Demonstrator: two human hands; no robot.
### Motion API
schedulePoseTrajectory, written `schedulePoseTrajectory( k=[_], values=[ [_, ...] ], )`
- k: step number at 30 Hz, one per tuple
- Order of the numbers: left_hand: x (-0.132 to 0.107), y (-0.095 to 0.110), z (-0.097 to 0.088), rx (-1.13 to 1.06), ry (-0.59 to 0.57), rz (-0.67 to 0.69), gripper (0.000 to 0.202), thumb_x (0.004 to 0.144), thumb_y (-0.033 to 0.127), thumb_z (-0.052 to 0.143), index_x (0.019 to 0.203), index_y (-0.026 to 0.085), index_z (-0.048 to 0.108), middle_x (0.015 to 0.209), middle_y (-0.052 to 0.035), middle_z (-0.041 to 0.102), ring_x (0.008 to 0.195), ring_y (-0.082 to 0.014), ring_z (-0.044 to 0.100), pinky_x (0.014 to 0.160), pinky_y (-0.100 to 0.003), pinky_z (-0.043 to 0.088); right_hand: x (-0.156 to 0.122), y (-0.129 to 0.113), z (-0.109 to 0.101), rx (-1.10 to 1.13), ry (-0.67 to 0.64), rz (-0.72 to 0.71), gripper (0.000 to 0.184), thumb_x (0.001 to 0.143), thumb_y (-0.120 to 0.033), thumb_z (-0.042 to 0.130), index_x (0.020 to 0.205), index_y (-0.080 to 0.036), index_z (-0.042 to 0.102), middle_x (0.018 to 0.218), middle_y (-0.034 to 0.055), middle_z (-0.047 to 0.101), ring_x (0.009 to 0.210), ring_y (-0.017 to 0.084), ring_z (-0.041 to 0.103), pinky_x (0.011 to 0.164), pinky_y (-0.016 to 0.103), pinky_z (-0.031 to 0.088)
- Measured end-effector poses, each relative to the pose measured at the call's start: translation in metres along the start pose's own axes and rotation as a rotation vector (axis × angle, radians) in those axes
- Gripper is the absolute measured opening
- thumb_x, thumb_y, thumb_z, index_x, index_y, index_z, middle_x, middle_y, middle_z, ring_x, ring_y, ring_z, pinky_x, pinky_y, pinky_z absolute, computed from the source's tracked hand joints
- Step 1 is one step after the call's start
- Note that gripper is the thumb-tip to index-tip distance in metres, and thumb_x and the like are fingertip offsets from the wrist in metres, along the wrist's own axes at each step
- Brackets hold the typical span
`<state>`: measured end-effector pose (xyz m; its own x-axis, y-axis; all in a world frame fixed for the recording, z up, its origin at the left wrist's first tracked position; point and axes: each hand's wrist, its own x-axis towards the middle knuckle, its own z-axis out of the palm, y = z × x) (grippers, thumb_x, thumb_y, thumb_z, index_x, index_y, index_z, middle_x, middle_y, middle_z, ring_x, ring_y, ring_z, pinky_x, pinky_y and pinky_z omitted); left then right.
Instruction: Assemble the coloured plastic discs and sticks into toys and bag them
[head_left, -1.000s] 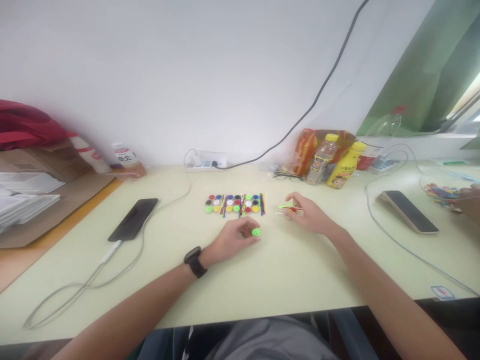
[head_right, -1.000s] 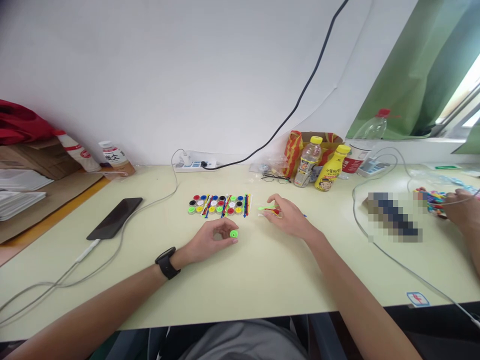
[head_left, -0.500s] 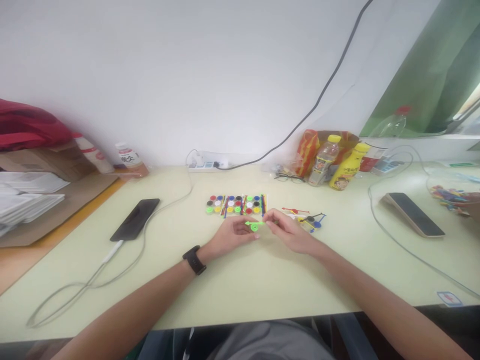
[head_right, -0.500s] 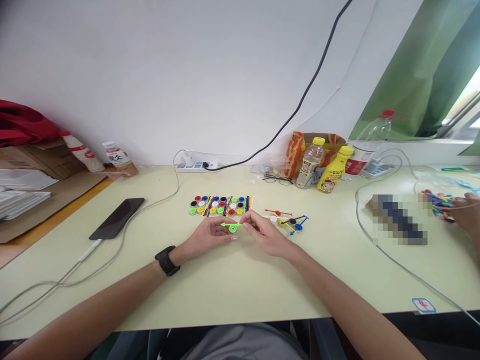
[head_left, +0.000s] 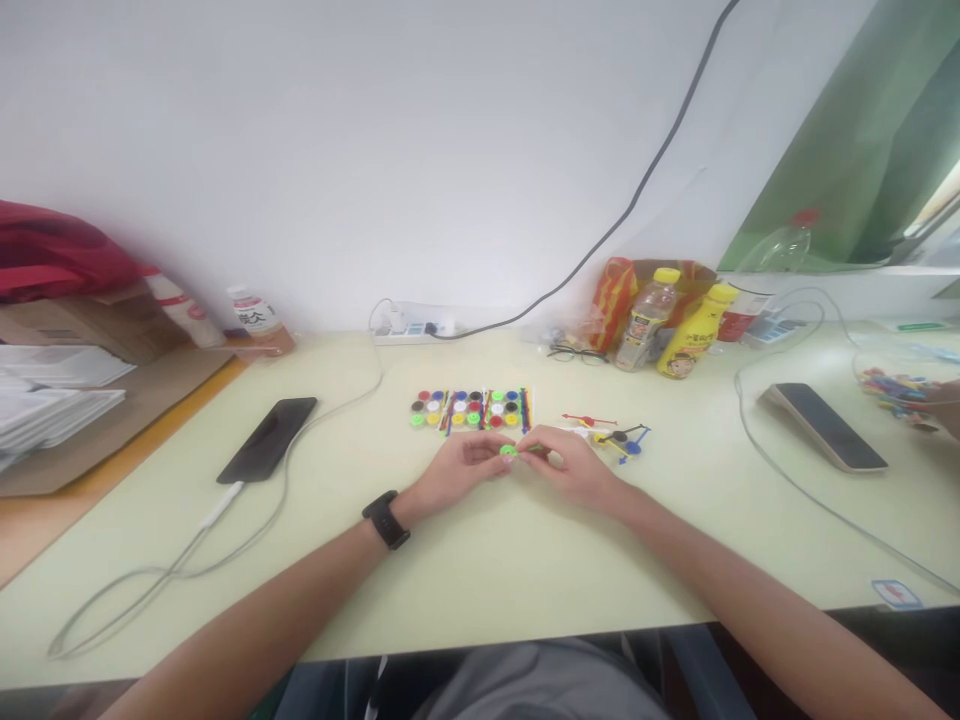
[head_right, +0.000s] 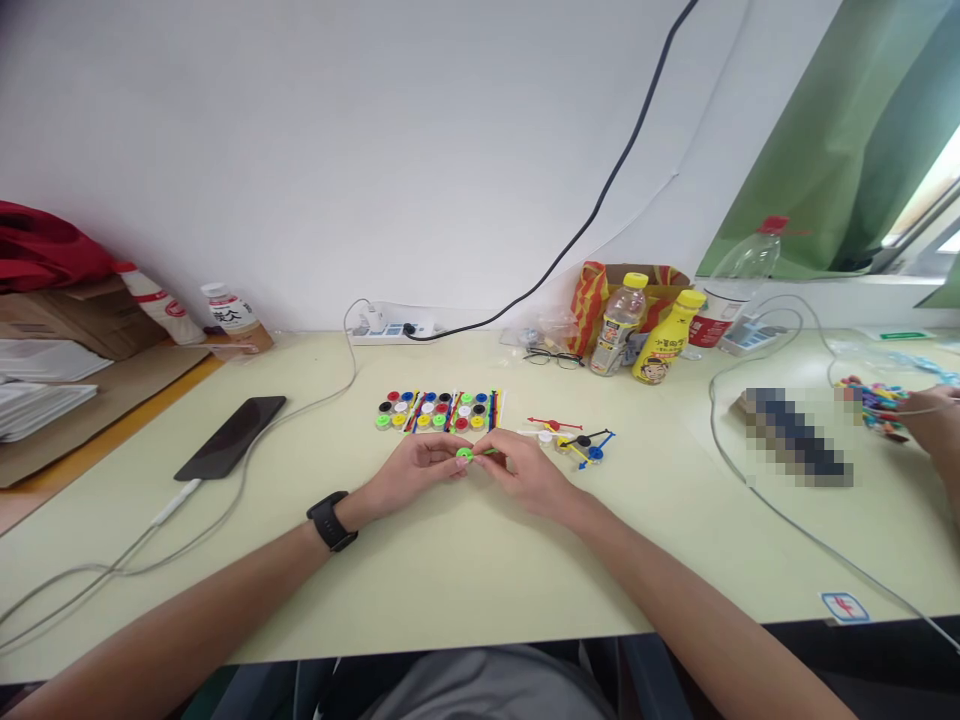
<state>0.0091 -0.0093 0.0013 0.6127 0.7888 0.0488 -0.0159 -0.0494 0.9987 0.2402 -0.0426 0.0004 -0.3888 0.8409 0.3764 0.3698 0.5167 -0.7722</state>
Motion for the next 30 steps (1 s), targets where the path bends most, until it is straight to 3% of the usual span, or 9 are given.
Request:
schedulePoseTrajectory(
  k=[4, 10, 19, 23, 30],
  values=[
    [0.0, 0.004, 0.0, 0.015, -0.024, -0.011, 0.038, 0.087, 0.041, 0.082, 0.116, 0.017, 0.077, 0.101, -0.009, 0.077, 0.09, -0.0198, 0.072, 0.085, -0.032, 0.059, 0.001, -0.003, -0.001, -0.033, 0.067, -0.084, 0.018, 0.103, -0.032, 0.056, 0.094, -0.021, 0.067, 0.088, 0.0047, 0.067, 0.077, 0.017, 0.06, 0.07, 0.03, 0.046],
    [0.0, 0.004, -0.002, 0.055, -0.064, 0.031, 0.037, 0.085, 0.037, 0.084, 0.116, 0.017, 0.078, 0.115, -0.0112, 0.076, 0.1, -0.0231, 0.072, 0.088, -0.032, 0.058, 0.002, -0.006, -0.001, 0.037, 0.112, -0.166, 0.014, 0.101, -0.025, 0.059, 0.092, -0.022, 0.069, 0.092, 0.006, 0.071, 0.086, 0.02, 0.066, 0.081, 0.034, 0.05],
    [-0.001, 0.007, -0.001, 0.166, -0.029, 0.095, 0.033, 0.088, 0.039, 0.081, 0.113, 0.019, 0.078, 0.113, -0.0101, 0.077, 0.103, -0.0235, 0.071, 0.09, -0.033, 0.057, 0.001, -0.005, 0.0, 0.243, 0.079, -0.039, 0.008, 0.094, -0.027, 0.068, 0.094, -0.021, 0.073, 0.093, 0.007, 0.072, 0.087, 0.02, 0.068, 0.08, 0.034, 0.053],
    [-0.004, 0.006, 0.004, 0.235, 0.003, 0.133, 0.03, 0.093, 0.04, 0.076, 0.114, 0.019, 0.077, 0.112, -0.0098, 0.076, 0.1, -0.0227, 0.071, 0.092, -0.035, 0.057, 0.001, -0.004, 0.002, 0.209, 0.07, 0.01, 0.01, 0.093, -0.028, 0.068, 0.09, -0.02, 0.074, 0.091, 0.0066, 0.072, 0.084, 0.02, 0.067, 0.077, 0.033, 0.053],
    [-0.009, 0.005, 0.01, 0.504, 0.137, 0.323, 0.018, 0.095, 0.035, 0.073, 0.107, 0.021, 0.075, 0.102, -0.0059, 0.075, 0.093, -0.0196, 0.07, 0.084, -0.031, 0.057, 0.001, -0.003, -0.003, 0.092, 0.042, 0.062, 0.009, 0.09, -0.026, 0.069, 0.088, -0.019, 0.075, 0.084, 0.0041, 0.072, 0.069, 0.015, 0.06, 0.063, 0.028, 0.048]
  ],
)
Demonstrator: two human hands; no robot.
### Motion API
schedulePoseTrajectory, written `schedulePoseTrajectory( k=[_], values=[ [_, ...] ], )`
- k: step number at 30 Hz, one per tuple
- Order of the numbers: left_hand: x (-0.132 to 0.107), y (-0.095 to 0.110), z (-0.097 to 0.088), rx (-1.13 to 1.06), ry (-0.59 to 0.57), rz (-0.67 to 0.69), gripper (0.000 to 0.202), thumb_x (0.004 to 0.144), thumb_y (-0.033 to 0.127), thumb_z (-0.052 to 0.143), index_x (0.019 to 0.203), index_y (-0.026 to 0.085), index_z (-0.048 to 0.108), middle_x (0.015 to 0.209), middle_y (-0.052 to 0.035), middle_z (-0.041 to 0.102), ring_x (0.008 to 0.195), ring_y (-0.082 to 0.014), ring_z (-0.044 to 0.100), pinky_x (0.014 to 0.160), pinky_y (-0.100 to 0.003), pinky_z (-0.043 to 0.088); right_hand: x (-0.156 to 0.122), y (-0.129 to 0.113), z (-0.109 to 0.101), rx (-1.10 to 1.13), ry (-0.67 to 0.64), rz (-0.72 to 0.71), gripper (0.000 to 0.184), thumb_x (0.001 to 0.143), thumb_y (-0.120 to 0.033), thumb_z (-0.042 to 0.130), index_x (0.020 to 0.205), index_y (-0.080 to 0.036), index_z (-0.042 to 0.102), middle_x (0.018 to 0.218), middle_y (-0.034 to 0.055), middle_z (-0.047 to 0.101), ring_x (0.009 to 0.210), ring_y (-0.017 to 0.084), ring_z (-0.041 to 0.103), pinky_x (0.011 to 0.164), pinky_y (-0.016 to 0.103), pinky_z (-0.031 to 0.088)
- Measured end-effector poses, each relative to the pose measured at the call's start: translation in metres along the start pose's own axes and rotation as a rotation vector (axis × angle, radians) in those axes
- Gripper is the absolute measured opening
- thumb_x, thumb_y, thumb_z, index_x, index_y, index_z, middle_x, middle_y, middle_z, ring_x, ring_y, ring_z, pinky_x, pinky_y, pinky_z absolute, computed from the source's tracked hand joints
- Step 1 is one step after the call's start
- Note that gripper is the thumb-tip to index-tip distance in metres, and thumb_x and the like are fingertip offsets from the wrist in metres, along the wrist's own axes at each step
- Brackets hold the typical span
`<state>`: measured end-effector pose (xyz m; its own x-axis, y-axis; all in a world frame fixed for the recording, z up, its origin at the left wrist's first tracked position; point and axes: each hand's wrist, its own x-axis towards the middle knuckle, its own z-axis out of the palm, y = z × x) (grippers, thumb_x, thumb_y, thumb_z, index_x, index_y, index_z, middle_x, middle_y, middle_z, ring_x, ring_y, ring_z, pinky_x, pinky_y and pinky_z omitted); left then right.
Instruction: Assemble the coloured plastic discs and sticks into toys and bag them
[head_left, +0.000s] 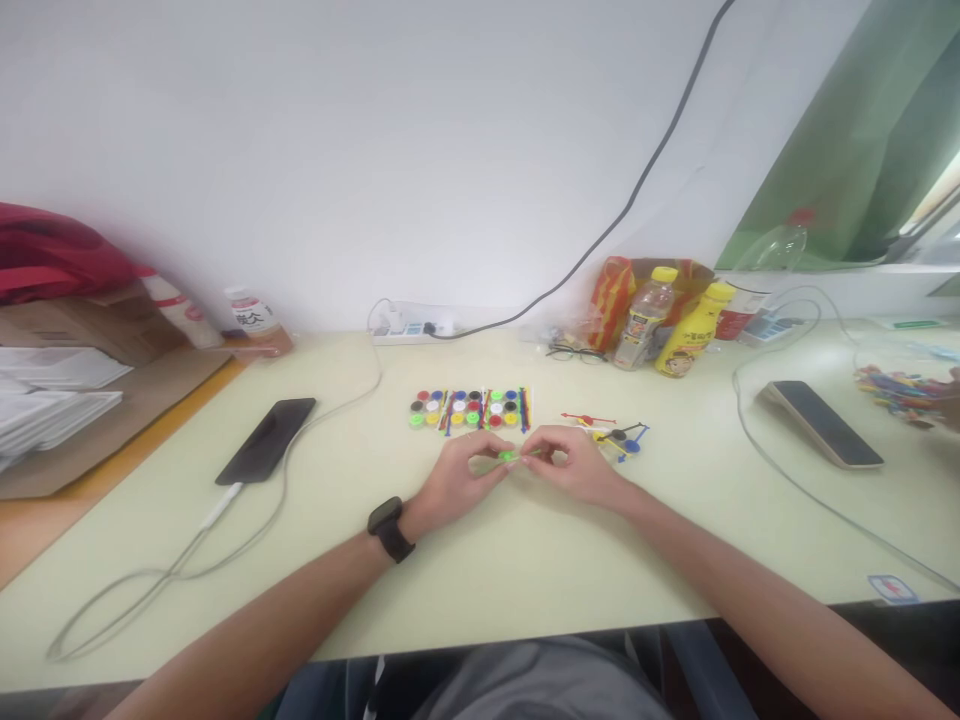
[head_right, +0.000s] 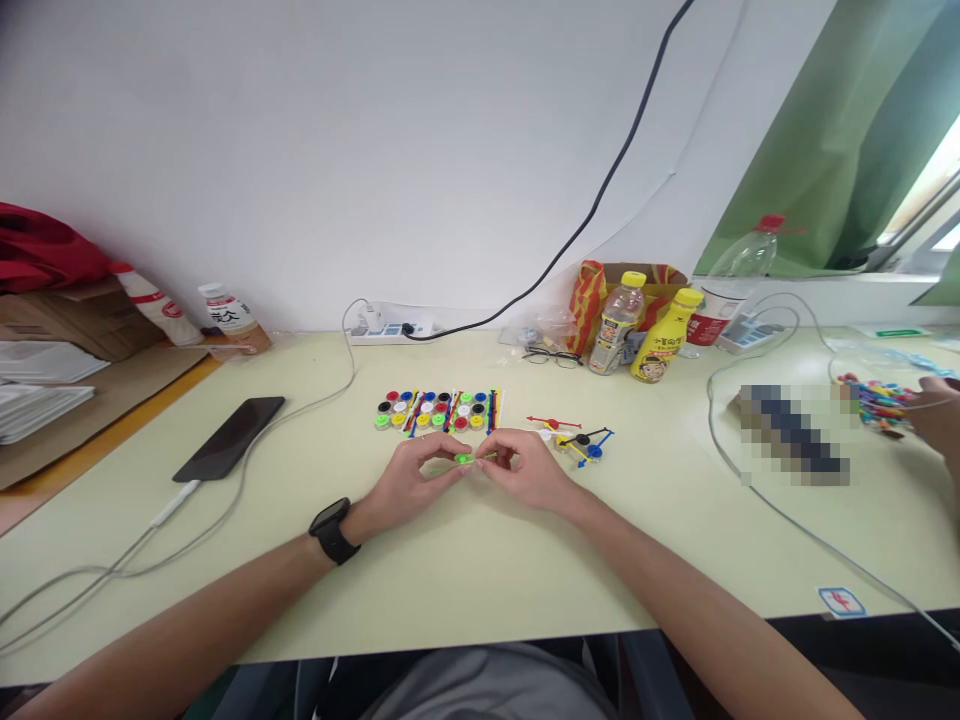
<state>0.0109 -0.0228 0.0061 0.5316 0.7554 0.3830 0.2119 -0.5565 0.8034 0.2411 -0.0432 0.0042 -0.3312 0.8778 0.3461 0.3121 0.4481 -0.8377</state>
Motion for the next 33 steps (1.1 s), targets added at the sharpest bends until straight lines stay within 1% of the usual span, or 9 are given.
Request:
schedulePoseTrajectory(
  k=[6, 10, 16, 20, 23, 26, 29, 31, 33],
  values=[
    [-0.003, -0.003, -0.001, 0.123, 0.037, 0.071, 0.011, 0.093, 0.031, 0.073, 0.098, 0.021, 0.071, 0.098, -0.0046, 0.075, 0.09, -0.0197, 0.071, 0.083, -0.032, 0.055, 0.0, -0.001, -0.002, -0.011, -0.026, 0.036, 0.013, 0.09, -0.029, 0.069, 0.087, -0.018, 0.075, 0.077, 0.0029, 0.069, 0.065, 0.014, 0.055, 0.06, 0.027, 0.044],
    [-0.002, 0.001, -0.002, 0.125, 0.001, 0.052, 0.012, 0.092, 0.032, 0.073, 0.092, 0.02, 0.07, 0.096, -0.005, 0.076, 0.089, -0.0207, 0.072, 0.081, -0.032, 0.055, 0.001, 0.001, -0.003, 0.018, -0.043, 0.044, 0.017, 0.09, -0.033, 0.069, 0.086, -0.018, 0.075, 0.076, 0.0028, 0.068, 0.064, 0.014, 0.054, 0.06, 0.027, 0.044],
    [-0.001, 0.004, -0.003, 0.104, -0.009, 0.023, 0.017, 0.093, 0.035, 0.072, 0.088, 0.019, 0.07, 0.086, -0.0048, 0.074, 0.077, -0.0184, 0.069, 0.074, -0.03, 0.054, 0.002, 0.001, -0.005, 0.064, -0.056, 0.05, 0.023, 0.092, -0.039, 0.07, 0.09, -0.017, 0.076, 0.08, 0.0049, 0.071, 0.066, 0.015, 0.055, 0.062, 0.028, 0.047],
    [-0.001, 0.004, 0.0, -0.031, -0.021, -0.011, 0.02, 0.093, 0.038, 0.073, 0.095, 0.018, 0.072, 0.1, -0.0078, 0.074, 0.088, -0.0199, 0.07, 0.082, -0.032, 0.057, 0.004, 0.004, -0.007, 0.113, -0.029, 0.07, 0.024, 0.092, -0.04, 0.071, 0.092, -0.017, 0.075, 0.083, 0.0048, 0.069, 0.069, 0.015, 0.055, 0.064, 0.028, 0.046],
    [-0.001, 0.006, -0.001, -0.242, -0.118, -0.075, 0.023, 0.096, 0.039, 0.07, 0.103, 0.018, 0.072, 0.117, -0.0118, 0.072, 0.106, -0.0233, 0.069, 0.093, -0.035, 0.056, 0.005, 0.007, -0.009, 0.178, -0.013, 0.09, 0.028, 0.091, -0.044, 0.073, 0.095, -0.016, 0.073, 0.083, 0.0045, 0.068, 0.07, 0.015, 0.056, 0.064, 0.028, 0.047],
    [0.0, 0.006, -0.003, -0.384, -0.203, -0.164, 0.025, 0.096, 0.038, 0.071, 0.11, 0.017, 0.071, 0.112, -0.0116, 0.072, 0.105, -0.0226, 0.069, 0.096, -0.036, 0.055, 0.005, 0.007, -0.011, 0.213, -0.016, 0.084, 0.032, 0.092, -0.047, 0.071, 0.103, -0.017, 0.071, 0.092, 0.0061, 0.068, 0.077, 0.017, 0.06, 0.068, 0.029, 0.051],
    [0.002, 0.003, -0.003, -0.432, -0.151, -0.207, 0.027, 0.091, 0.037, 0.078, 0.107, 0.017, 0.07, 0.107, -0.0091, 0.072, 0.1, -0.0208, 0.069, 0.095, -0.034, 0.055, 0.004, 0.002, -0.014, 0.079, 0.099, -0.004, 0.031, 0.096, -0.045, 0.067, 0.115, -0.021, 0.069, 0.103, 0.0077, 0.065, 0.086, 0.019, 0.06, 0.076, 0.032, 0.053],
    [0.003, 0.001, -0.003, -0.451, -0.104, -0.224, 0.028, 0.089, 0.038, 0.081, 0.105, 0.017, 0.07, 0.106, -0.0081, 0.071, 0.099, -0.0201, 0.069, 0.095, -0.034, 0.056, 0.003, 0.0, -0.016, -0.041, 0.167, -0.067, 0.028, 0.099, -0.043, 0.062, 0.118, -0.023, 0.069, 0.097, 0.0062, 0.061, 0.084, 0.019, 0.057, 0.075, 0.032, 0.051],
    [0.003, -0.001, -0.003, -0.465, -0.076, -0.243, 0.03, 0.087, 0.038, 0.082, 0.104, 0.017, 0.071, 0.105, -0.0078, 0.072, 0.097, -0.0197, 0.07, 0.095, -0.035, 0.056, 0.001, -0.001, -0.018, -0.085, 0.15, -0.093, 0.028, 0.103, -0.041, 0.055, 0.121, -0.024, 0.068, 0.087, 0.0038, 0.056, 0.079, 0.018, 0.054, 0.07, 0.031, 0.049]
  ],
)
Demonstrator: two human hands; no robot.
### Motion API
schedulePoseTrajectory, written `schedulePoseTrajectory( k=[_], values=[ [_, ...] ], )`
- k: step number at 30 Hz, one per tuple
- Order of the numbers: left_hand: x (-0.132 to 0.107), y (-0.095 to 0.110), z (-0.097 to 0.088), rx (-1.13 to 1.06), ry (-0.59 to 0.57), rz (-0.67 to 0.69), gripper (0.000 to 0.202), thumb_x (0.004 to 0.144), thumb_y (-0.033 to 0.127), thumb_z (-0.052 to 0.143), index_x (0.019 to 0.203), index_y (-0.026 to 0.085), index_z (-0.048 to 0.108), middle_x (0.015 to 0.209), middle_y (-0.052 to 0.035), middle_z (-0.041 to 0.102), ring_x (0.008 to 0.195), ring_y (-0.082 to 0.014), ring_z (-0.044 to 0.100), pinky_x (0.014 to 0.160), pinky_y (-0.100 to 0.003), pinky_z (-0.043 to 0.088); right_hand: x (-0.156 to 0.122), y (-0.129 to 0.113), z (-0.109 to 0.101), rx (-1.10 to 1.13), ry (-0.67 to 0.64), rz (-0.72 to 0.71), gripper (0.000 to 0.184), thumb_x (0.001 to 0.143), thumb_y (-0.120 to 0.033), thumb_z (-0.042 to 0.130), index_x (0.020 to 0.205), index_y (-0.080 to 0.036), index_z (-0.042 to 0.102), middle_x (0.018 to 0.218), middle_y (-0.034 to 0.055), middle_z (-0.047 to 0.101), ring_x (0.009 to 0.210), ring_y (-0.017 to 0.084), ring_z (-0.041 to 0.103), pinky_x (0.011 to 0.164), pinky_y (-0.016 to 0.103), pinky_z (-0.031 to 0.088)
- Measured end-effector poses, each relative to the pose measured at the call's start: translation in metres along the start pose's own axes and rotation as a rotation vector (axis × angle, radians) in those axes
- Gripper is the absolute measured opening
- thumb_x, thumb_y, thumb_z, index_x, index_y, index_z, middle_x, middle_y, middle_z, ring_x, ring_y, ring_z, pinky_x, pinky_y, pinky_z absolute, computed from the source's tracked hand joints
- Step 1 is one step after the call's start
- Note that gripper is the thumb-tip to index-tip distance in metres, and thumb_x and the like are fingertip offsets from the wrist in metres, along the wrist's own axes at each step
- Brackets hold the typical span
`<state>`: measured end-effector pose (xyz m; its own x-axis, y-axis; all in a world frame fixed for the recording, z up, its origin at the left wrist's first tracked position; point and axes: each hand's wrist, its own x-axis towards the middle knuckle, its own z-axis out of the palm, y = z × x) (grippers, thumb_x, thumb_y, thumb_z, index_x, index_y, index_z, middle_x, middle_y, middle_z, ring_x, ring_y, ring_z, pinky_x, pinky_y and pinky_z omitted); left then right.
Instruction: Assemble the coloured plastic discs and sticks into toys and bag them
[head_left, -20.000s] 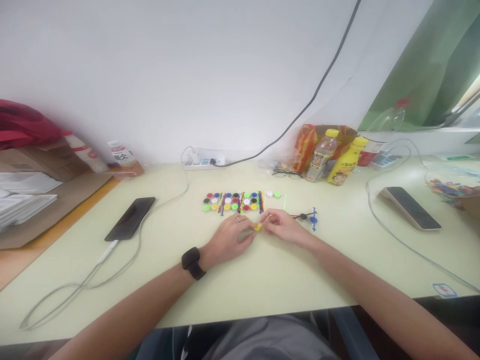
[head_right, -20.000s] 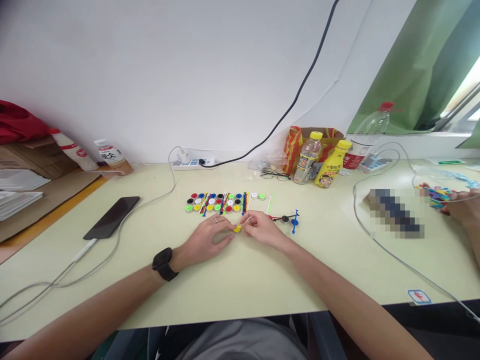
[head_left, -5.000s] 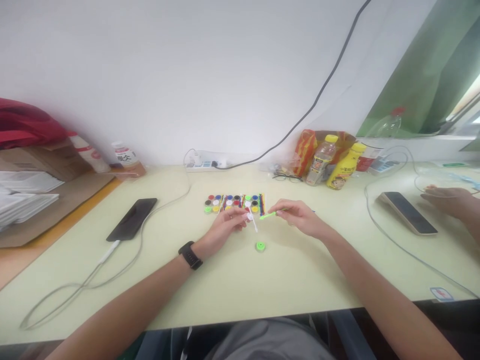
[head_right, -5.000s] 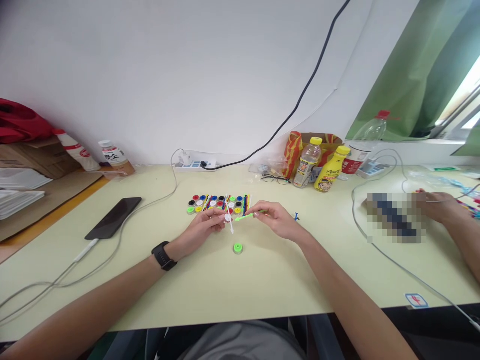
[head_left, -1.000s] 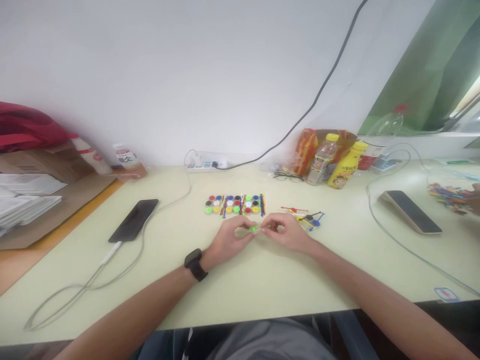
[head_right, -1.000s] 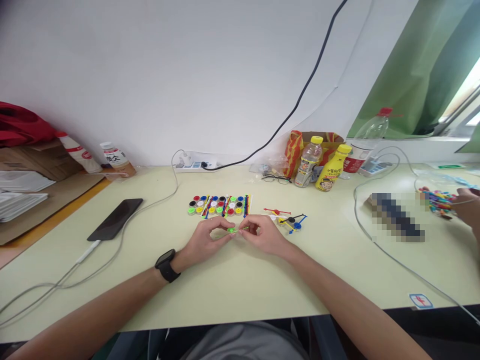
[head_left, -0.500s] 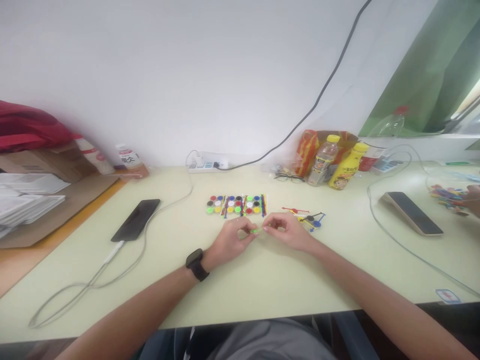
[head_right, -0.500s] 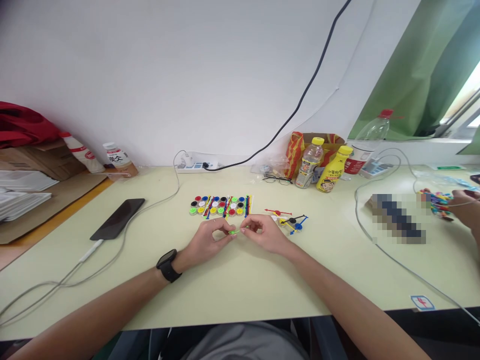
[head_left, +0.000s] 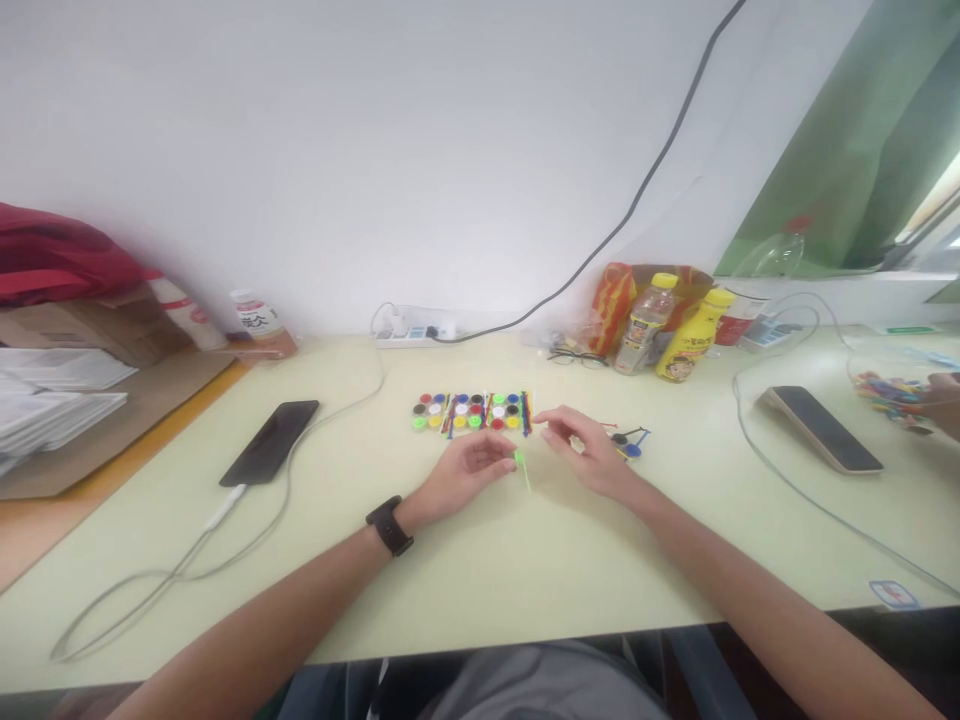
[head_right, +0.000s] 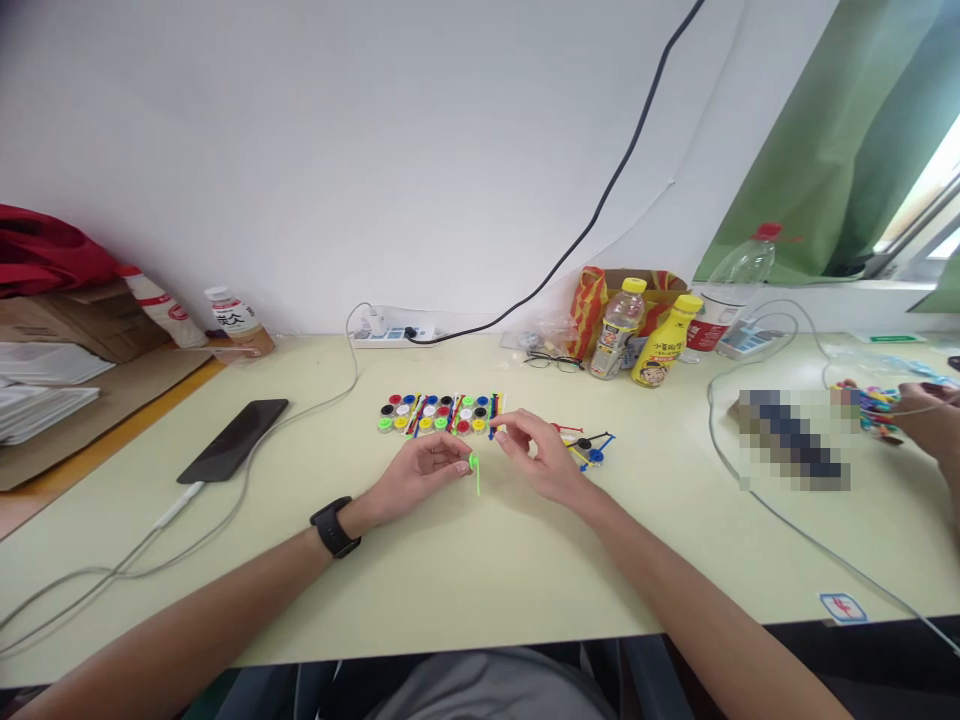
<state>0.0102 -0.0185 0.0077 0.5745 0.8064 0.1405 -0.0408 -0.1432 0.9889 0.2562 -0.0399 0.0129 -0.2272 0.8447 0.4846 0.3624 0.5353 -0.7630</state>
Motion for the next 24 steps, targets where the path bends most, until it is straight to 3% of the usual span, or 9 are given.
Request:
schedulePoseTrajectory(
  k=[2, 5, 9, 10, 12, 14, 15, 17, 24],
  values=[
    [0.0, 0.0, 0.0, -0.01, 0.015, -0.013, 0.031, 0.086, 0.039, 0.084, 0.103, 0.017, 0.071, 0.103, -0.0078, 0.073, 0.096, -0.02, 0.071, 0.094, -0.036, 0.057, -0.003, 0.0, 0.0, 0.034, -0.059, -0.001, 0.034, 0.106, -0.04, 0.05, 0.135, -0.026, 0.062, 0.085, 0.0026, 0.054, 0.077, 0.018, 0.053, 0.068, 0.03, 0.047],
    [-0.001, 0.002, 0.0, -0.009, 0.023, -0.023, 0.033, 0.084, 0.04, 0.085, 0.102, 0.016, 0.072, 0.101, -0.0082, 0.074, 0.094, -0.0207, 0.071, 0.092, -0.037, 0.058, -0.007, 0.001, 0.006, 0.118, -0.113, 0.031, 0.059, 0.107, -0.041, 0.048, 0.162, -0.03, 0.03, 0.089, 0.0015, 0.054, 0.076, 0.017, 0.053, 0.066, 0.029, 0.046],
    [-0.001, 0.003, 0.0, 0.004, 0.035, -0.016, 0.034, 0.082, 0.041, 0.086, 0.101, 0.016, 0.073, 0.101, -0.0086, 0.075, 0.094, -0.0213, 0.072, 0.092, -0.037, 0.059, -0.009, 0.001, 0.012, 0.192, -0.098, 0.082, 0.081, 0.107, -0.044, 0.049, 0.167, -0.031, -0.004, 0.09, -0.0003, 0.054, 0.071, 0.016, 0.051, 0.063, 0.027, 0.044],
    [-0.001, 0.003, 0.0, 0.005, 0.036, -0.014, 0.034, 0.082, 0.041, 0.086, 0.1, 0.016, 0.073, 0.1, -0.0086, 0.075, 0.094, -0.0212, 0.072, 0.092, -0.037, 0.059, -0.009, 0.001, 0.012, 0.197, -0.082, 0.085, 0.078, 0.106, -0.045, 0.05, 0.167, -0.031, 0.002, 0.09, -0.0004, 0.054, 0.07, 0.015, 0.05, 0.062, 0.027, 0.043],
    [-0.001, 0.003, 0.0, 0.001, 0.035, -0.013, 0.034, 0.082, 0.04, 0.086, 0.1, 0.015, 0.073, 0.1, -0.0087, 0.075, 0.094, -0.0209, 0.072, 0.092, -0.037, 0.059, -0.008, 0.002, 0.008, 0.194, -0.095, 0.1, 0.054, 0.105, -0.048, 0.052, 0.153, -0.027, 0.041, 0.085, -0.0005, 0.055, 0.067, 0.015, 0.049, 0.06, 0.027, 0.041],
    [-0.001, 0.003, 0.0, -0.01, 0.035, -0.017, 0.034, 0.082, 0.04, 0.086, 0.1, 0.015, 0.072, 0.099, -0.0088, 0.075, 0.093, -0.0207, 0.073, 0.091, -0.036, 0.059, -0.007, 0.005, 0.003, 0.219, -0.224, 0.13, 0.039, 0.104, -0.052, 0.048, 0.097, -0.02, 0.07, 0.067, -0.0005, 0.051, 0.059, 0.014, 0.044, 0.056, 0.028, 0.037],
    [-0.001, 0.004, 0.001, -0.016, 0.037, -0.022, 0.034, 0.083, 0.04, 0.086, 0.1, 0.015, 0.072, 0.099, -0.0088, 0.075, 0.092, -0.0207, 0.073, 0.09, -0.036, 0.06, -0.006, 0.006, 0.0, 0.24, -0.306, 0.149, 0.052, 0.105, -0.054, 0.045, 0.07, -0.019, 0.063, 0.058, -0.0007, 0.046, 0.054, 0.013, 0.04, 0.054, 0.029, 0.035],
    [-0.001, 0.005, 0.001, -0.028, 0.047, -0.029, 0.034, 0.083, 0.041, 0.086, 0.1, 0.015, 0.072, 0.097, -0.0086, 0.075, 0.09, -0.0207, 0.073, 0.089, -0.037, 0.06, -0.005, 0.007, -0.003, 0.279, -0.411, 0.175, 0.068, 0.104, -0.059, 0.041, 0.048, -0.021, 0.042, 0.047, -0.0009, 0.036, 0.048, 0.012, 0.033, 0.051, 0.03, 0.031],
    [0.001, 0.005, 0.0, -0.044, 0.07, -0.027, 0.036, 0.082, 0.04, 0.087, 0.101, 0.014, 0.072, 0.094, -0.0076, 0.075, 0.09, -0.0209, 0.074, 0.089, -0.037, 0.06, 0.0, -0.004, 0.001, 0.351, -0.232, 0.227, 0.045, 0.092, -0.058, 0.069, 0.073, -0.019, 0.056, 0.064, -0.0017, 0.055, 0.057, 0.012, 0.048, 0.054, 0.025, 0.037]
  ],
)
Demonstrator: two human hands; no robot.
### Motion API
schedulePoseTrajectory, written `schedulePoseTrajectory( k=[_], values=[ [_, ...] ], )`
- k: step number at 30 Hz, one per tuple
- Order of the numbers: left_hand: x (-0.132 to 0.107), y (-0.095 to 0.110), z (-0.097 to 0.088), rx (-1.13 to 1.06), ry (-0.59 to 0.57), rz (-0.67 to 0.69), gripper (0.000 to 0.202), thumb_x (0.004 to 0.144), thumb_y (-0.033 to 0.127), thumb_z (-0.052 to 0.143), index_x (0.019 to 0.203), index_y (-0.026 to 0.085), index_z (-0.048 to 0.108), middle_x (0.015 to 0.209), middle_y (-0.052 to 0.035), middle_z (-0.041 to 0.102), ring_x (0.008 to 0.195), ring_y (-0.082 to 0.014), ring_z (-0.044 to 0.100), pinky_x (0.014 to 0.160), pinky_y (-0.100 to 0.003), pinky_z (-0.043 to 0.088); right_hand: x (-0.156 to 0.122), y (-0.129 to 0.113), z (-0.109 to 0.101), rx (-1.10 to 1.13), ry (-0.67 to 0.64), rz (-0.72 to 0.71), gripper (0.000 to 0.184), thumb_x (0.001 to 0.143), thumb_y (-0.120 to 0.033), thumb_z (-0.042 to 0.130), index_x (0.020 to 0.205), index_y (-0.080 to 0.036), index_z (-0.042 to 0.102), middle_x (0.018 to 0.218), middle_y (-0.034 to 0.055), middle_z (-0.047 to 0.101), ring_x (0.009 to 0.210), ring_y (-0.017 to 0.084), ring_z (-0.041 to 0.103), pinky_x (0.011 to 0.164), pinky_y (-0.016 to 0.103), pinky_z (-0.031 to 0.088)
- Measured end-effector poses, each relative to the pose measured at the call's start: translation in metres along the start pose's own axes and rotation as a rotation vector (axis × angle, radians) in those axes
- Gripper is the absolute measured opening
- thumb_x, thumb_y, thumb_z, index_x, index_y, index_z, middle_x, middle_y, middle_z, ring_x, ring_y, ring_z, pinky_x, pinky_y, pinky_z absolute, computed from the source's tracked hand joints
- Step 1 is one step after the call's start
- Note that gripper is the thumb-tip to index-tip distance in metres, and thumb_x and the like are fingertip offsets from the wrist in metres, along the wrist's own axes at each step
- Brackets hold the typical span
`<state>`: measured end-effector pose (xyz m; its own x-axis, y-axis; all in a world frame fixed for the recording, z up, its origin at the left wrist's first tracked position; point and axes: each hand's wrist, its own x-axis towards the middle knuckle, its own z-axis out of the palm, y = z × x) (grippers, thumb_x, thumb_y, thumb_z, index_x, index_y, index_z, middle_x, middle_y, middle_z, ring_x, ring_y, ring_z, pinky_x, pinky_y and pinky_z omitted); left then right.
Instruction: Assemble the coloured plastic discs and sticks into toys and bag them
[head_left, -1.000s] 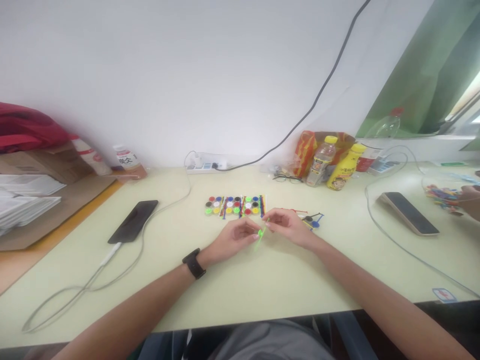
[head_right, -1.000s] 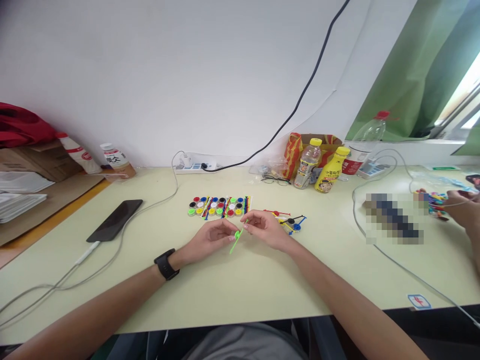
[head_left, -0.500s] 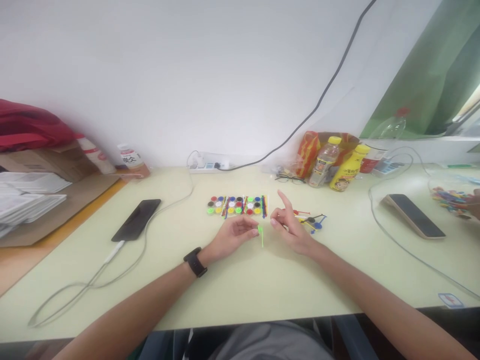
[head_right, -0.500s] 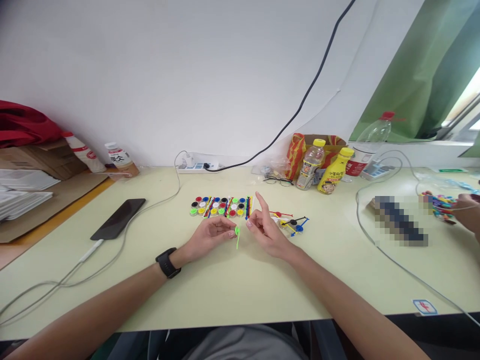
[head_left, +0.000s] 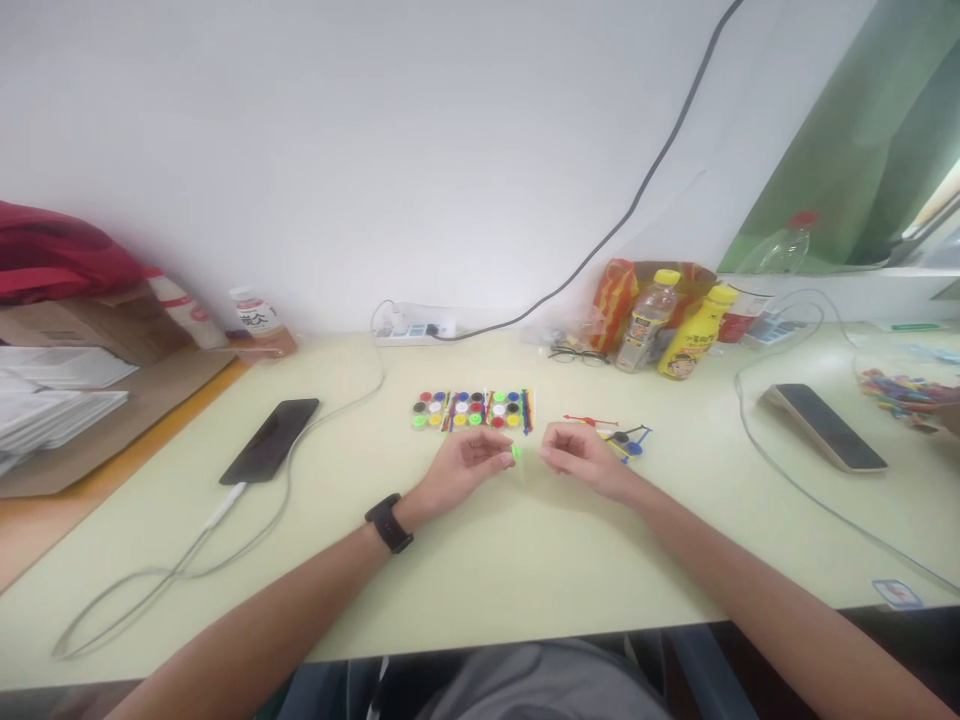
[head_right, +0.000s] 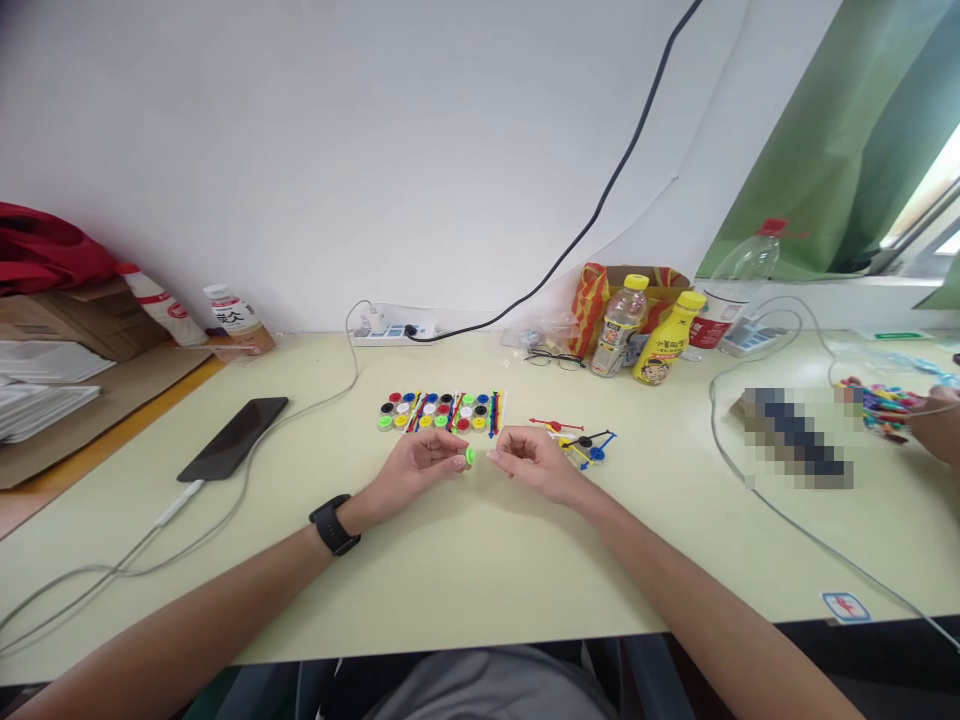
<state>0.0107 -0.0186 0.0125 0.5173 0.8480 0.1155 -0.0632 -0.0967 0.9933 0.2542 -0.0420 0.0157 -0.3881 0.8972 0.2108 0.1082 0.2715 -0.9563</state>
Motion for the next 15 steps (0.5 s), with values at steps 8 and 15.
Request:
schedulePoseTrajectory(
  k=[8, 15],
  values=[
    [0.001, 0.0, -0.002, -0.063, 0.011, -0.025, 0.038, 0.082, 0.04, 0.087, 0.104, 0.014, 0.071, 0.099, -0.0085, 0.076, 0.095, -0.022, 0.074, 0.095, -0.039, 0.059, 0.001, 0.001, 0.001, 0.085, 0.083, 0.039, 0.041, 0.088, -0.057, 0.075, 0.087, -0.019, 0.06, 0.071, -0.0005, 0.061, 0.057, 0.011, 0.051, 0.053, 0.024, 0.04],
    [0.004, 0.002, -0.006, -0.237, 0.037, -0.103, 0.041, 0.078, 0.037, 0.091, 0.106, 0.017, 0.069, 0.111, -0.0101, 0.077, 0.108, -0.0255, 0.074, 0.106, -0.044, 0.053, 0.006, 0.005, -0.044, -0.099, 0.355, -0.024, 0.039, 0.087, -0.056, 0.074, 0.088, -0.019, 0.063, 0.071, 0.0002, 0.061, 0.062, 0.014, 0.056, 0.058, 0.027, 0.045]
  ],
)
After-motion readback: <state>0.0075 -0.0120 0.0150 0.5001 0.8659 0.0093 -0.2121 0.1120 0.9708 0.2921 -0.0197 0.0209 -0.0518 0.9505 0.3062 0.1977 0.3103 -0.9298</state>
